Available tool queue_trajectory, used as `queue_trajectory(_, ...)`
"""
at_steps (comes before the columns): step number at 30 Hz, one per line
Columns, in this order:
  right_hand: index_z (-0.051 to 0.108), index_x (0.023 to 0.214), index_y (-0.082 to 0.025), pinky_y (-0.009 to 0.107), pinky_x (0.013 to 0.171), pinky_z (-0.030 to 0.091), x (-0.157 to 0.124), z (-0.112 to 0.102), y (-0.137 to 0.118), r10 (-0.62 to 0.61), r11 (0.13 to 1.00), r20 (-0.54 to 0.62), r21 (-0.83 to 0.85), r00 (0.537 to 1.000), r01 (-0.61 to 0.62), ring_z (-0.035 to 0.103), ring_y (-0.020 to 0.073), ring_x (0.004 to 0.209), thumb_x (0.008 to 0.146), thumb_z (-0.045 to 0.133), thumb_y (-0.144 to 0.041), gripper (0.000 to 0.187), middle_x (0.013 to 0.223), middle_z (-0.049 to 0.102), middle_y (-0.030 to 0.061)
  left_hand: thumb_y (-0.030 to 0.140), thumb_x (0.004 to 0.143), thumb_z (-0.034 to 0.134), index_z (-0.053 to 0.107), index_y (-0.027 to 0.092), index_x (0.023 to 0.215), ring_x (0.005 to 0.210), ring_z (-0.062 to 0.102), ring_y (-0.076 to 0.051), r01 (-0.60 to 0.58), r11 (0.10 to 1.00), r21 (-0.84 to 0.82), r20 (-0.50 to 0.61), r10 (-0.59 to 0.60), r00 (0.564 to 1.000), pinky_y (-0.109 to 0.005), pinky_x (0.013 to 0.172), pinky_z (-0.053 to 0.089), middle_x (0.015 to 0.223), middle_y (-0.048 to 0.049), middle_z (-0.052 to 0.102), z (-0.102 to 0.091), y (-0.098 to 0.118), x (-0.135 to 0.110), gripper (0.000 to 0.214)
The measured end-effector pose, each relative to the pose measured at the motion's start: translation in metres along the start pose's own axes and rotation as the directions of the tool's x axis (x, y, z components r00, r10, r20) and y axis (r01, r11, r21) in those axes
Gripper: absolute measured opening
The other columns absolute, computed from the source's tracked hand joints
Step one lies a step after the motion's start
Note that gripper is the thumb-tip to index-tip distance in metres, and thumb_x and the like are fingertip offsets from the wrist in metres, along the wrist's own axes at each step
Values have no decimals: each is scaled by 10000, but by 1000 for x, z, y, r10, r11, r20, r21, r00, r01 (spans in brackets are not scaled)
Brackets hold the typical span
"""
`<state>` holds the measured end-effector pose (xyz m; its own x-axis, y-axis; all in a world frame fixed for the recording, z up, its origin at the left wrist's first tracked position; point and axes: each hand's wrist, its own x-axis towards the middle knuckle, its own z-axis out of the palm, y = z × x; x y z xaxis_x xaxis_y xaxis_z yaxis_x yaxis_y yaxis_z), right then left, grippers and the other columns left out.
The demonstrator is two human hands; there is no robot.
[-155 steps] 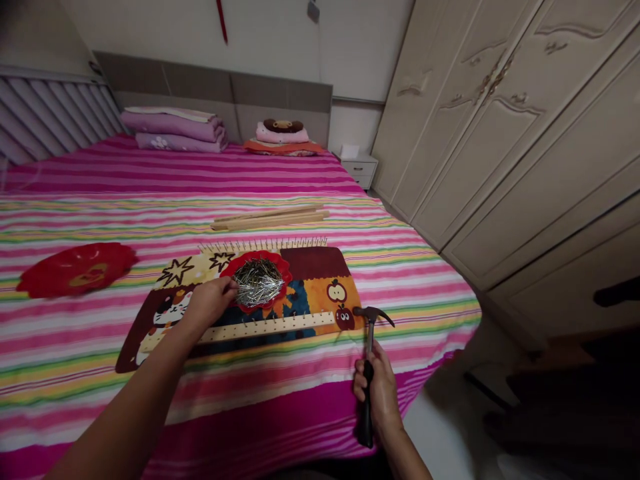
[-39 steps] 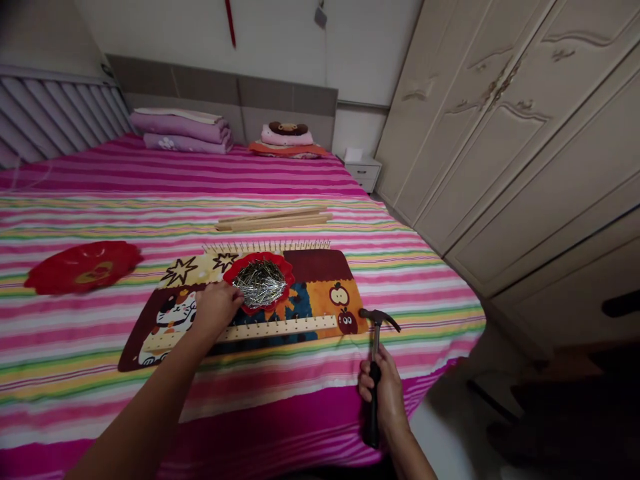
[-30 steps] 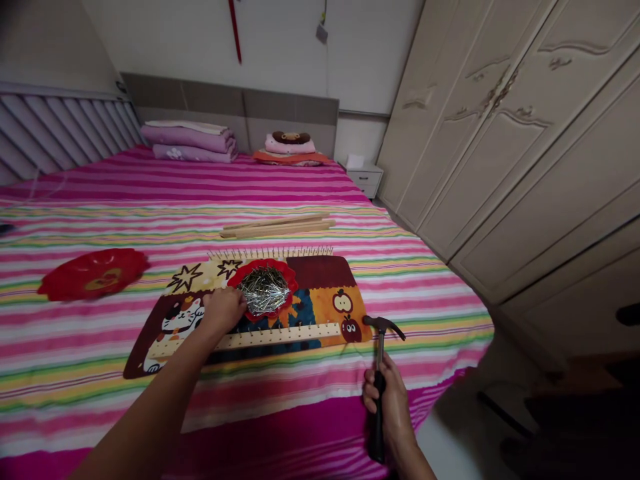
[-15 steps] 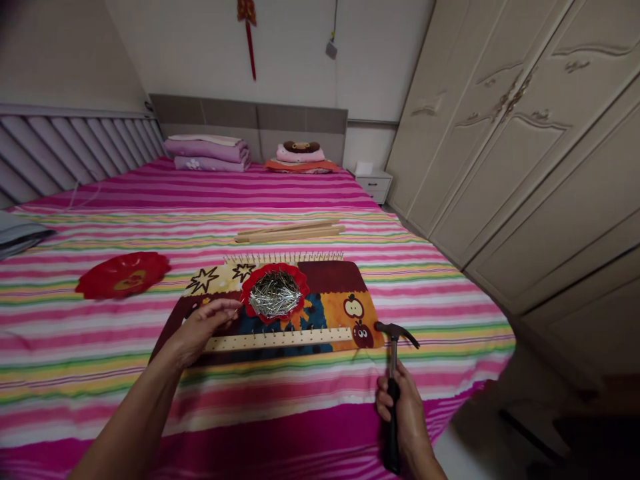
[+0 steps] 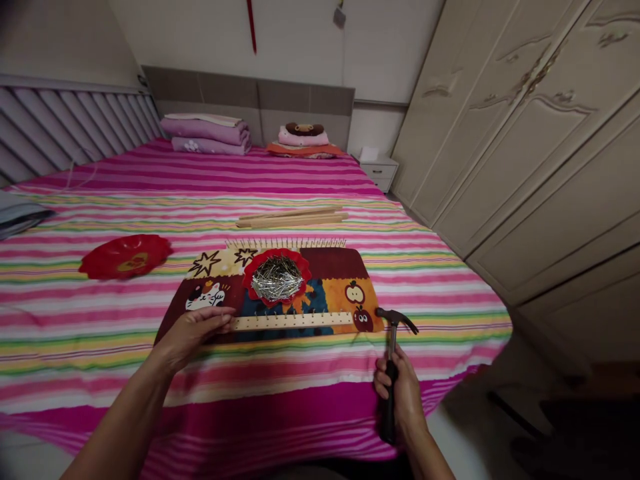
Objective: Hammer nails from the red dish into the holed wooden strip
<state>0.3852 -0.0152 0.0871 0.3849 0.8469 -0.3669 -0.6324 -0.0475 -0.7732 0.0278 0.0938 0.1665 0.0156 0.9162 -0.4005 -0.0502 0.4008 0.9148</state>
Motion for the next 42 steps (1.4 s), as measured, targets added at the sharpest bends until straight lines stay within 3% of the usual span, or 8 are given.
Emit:
queue_trajectory(4,434,823,-238,87,257,259,0,0,0,-3,1000,3,-6,1000,3,319,22,311,630,697,-313,335,512,470,-101,396,456,765,714,160,759,552,528,-91,-85,988,132,-76,96,993,-210,569,429,603,6,651,10,-10,10,388)
queue_trajectory(9,429,813,-236,84,262,258,0,-1,0,0,1000,17,-6,1000,0,318,20,315,641,696,-306,326,512,469,-100,443,519,713,695,148,745,478,435,-77,-146,961,235,-29,157,987,-209,483,344,525,26,573,15,-15,19,371)
queue_trajectory(23,441,827,-227,88,269,255,-1,1,-1,-9,999,-1,-34,1000,9,319,17,319,631,685,-311,325,528,445,-107,459,581,596,690,182,744,491,457,-120,-116,844,523,-54,169,984,-231,489,335,527,22,579,21,-15,18,335)
queue_trajectory(27,492,967,-251,106,272,288,-13,11,1,-78,995,-43,-73,996,74,358,35,329,665,671,-331,360,535,464,-104,453,624,565,702,198,750,521,499,-136,-123,794,596,-56,193,980,-245,499,364,667,-5,660,20,-17,18,316)
queue_trajectory(31,473,1198,-304,135,286,318,-38,35,-4,-127,967,-99,-235,987,101,396,58,349,707,645,-380,526,552,500,-89,433,672,546,700,236,704,684,584,-170,-213,708,673,-23,307,951,-257,598,421,822,-13,690,19,-20,16,253)
queue_trajectory(36,423,1311,-295,144,286,271,-68,86,-20,40,899,150,-438,988,30,380,65,362,740,616,-436,619,590,521,-64,349,711,538,672,229,649,818,591,-172,-265,619,739,-32,426,904,-280,767,417,834,-25,667,22,-29,15,191)
queue_trajectory(38,442,1310,-270,154,315,278,-72,107,-20,89,832,307,-547,948,98,389,68,386,790,561,-451,564,597,505,-56,336,728,529,659,230,639,821,580,-168,-293,585,756,-14,463,886,-280,774,414,802,-23,655,23,-33,15,190)
queue_trajectory(42,483,1289,-229,176,408,313,-66,141,-8,135,656,576,-662,806,363,376,76,443,890,427,-351,421,557,427,-62,323,756,508,647,225,656,823,564,-165,-310,547,778,-15,509,861,-272,761,414,783,-22,635,27,-36,14,197)
